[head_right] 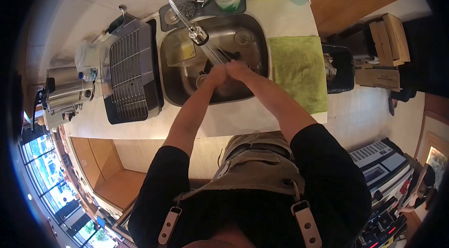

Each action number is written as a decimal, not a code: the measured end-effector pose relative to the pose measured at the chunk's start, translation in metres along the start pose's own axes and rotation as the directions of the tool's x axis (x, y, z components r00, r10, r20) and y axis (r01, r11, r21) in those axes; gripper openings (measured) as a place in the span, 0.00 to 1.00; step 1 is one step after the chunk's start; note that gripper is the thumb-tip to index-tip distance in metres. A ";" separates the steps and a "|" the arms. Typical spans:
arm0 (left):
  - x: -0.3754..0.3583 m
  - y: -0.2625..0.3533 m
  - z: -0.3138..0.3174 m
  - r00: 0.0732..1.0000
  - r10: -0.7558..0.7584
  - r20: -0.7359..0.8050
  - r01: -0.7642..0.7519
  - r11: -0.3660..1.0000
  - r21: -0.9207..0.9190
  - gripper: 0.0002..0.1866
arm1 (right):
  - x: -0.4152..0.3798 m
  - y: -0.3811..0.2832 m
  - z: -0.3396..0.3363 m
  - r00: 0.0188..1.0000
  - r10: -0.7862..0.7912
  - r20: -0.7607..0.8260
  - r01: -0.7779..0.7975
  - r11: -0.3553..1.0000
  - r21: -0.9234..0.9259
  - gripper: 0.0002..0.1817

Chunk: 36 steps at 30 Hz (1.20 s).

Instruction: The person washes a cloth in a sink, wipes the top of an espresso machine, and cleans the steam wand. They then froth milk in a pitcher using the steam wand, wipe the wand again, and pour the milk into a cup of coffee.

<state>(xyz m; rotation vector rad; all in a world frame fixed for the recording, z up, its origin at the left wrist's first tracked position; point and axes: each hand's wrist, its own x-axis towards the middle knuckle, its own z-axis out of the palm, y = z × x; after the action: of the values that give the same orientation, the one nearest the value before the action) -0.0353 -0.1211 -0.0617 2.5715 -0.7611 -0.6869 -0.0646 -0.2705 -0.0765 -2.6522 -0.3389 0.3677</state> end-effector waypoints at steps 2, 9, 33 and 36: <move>0.001 -0.002 -0.010 0.988 0.125 0.095 -0.127 0.992 0.010 0.14 | -0.001 -0.010 -0.023 0.994 0.000 0.113 0.008 0.998 -0.068 0.12; -0.009 0.014 -0.010 0.998 -0.047 -0.035 -0.007 0.500 -0.866 0.13 | -0.005 -0.004 -0.021 0.985 0.107 -0.134 -0.084 0.983 0.164 0.21; 0.027 0.064 -0.065 0.915 -0.352 0.195 -0.234 -0.859 -0.456 0.26 | 0.162 -0.018 -0.292 0.716 -0.620 -0.320 0.385 0.734 -0.560 0.08; 0.006 0.082 -0.084 0.824 -0.523 0.218 -0.230 -0.661 -0.714 0.24 | 0.094 -0.023 -0.259 0.905 -0.296 -0.306 0.222 0.941 -0.254 0.10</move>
<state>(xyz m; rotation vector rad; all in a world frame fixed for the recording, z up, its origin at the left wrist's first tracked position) -0.0184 -0.1717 0.0432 0.5523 0.7281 -0.3555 0.0989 -0.3233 0.1403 -2.7599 -0.6415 -0.2265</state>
